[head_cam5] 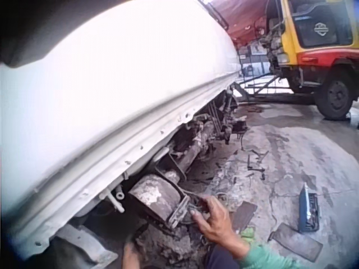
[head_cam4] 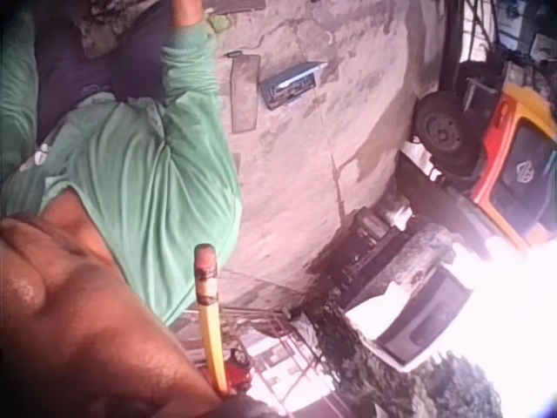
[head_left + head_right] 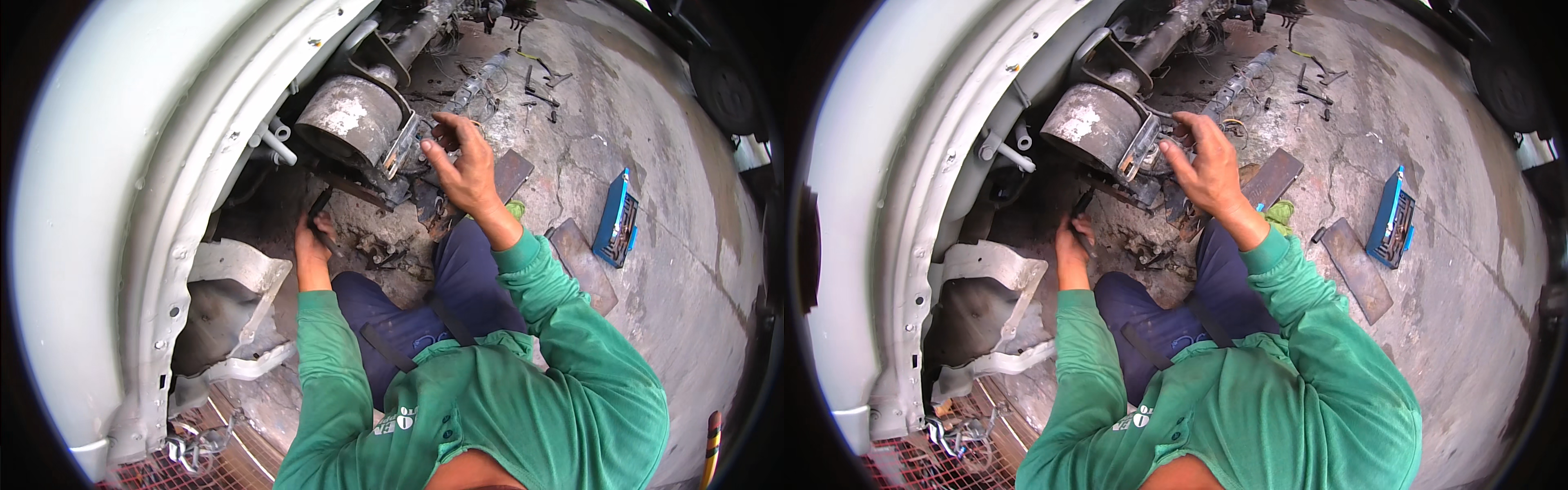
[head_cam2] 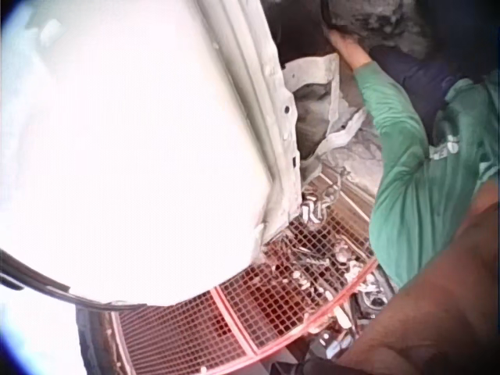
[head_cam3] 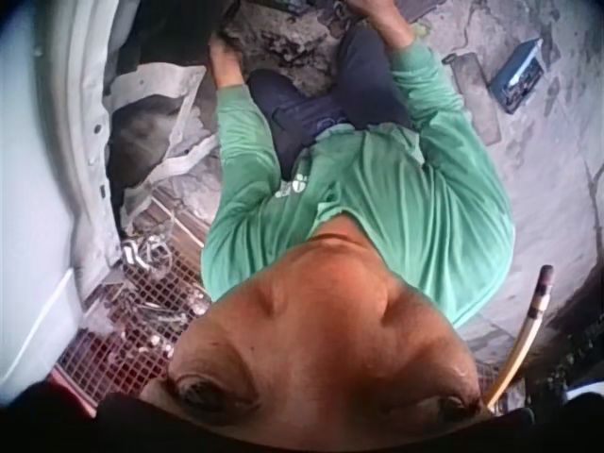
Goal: The person is repairing a vehicle's suspension system. They use a socket wrench to tighten bolts on a metal bracket attached to the vehicle's undercarriage. The person also handles a blue tool case and a green rag during the process.
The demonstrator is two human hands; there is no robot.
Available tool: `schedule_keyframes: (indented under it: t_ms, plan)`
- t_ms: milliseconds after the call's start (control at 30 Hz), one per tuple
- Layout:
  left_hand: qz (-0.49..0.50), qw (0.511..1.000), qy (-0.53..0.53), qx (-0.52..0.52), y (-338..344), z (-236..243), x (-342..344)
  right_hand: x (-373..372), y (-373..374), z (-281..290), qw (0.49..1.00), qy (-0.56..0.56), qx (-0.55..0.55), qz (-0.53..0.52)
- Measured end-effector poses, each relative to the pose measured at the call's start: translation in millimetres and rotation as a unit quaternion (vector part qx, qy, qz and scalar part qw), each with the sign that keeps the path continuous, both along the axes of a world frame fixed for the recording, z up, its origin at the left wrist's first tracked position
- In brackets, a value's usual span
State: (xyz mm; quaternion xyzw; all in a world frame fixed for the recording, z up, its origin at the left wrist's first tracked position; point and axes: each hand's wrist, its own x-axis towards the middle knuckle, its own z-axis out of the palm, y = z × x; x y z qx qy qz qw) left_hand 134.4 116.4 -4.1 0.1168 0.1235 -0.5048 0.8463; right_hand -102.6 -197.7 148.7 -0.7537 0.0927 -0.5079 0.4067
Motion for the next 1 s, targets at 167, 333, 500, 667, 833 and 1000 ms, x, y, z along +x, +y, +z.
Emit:
schedule_keyframes:
  t_ms: [167,333,500,667,833,1000]
  plan:
    - [0.058,0.956,-0.195,0.213,-11,-11,-16,-4,4,-5,0.997,0.023,-0.061,-0.034]
    - [0.012,0.954,-0.208,0.214,-10,-12,-22,1,8,-8,0.995,0.018,-0.070,-0.075]
    - [-0.044,0.972,-0.208,0.102,4,-13,-14,8,9,-9,0.993,0.029,-0.071,-0.091]
    - [-0.035,0.965,-0.229,0.124,12,-16,-13,12,16,-9,0.995,0.033,-0.052,-0.076]
    - [-0.040,0.952,-0.268,0.143,-5,-9,-32,4,8,-15,0.992,0.042,-0.061,-0.103]
    - [0.044,0.739,-0.532,0.411,-7,-30,-34,4,12,-13,0.996,0.005,-0.037,-0.076]
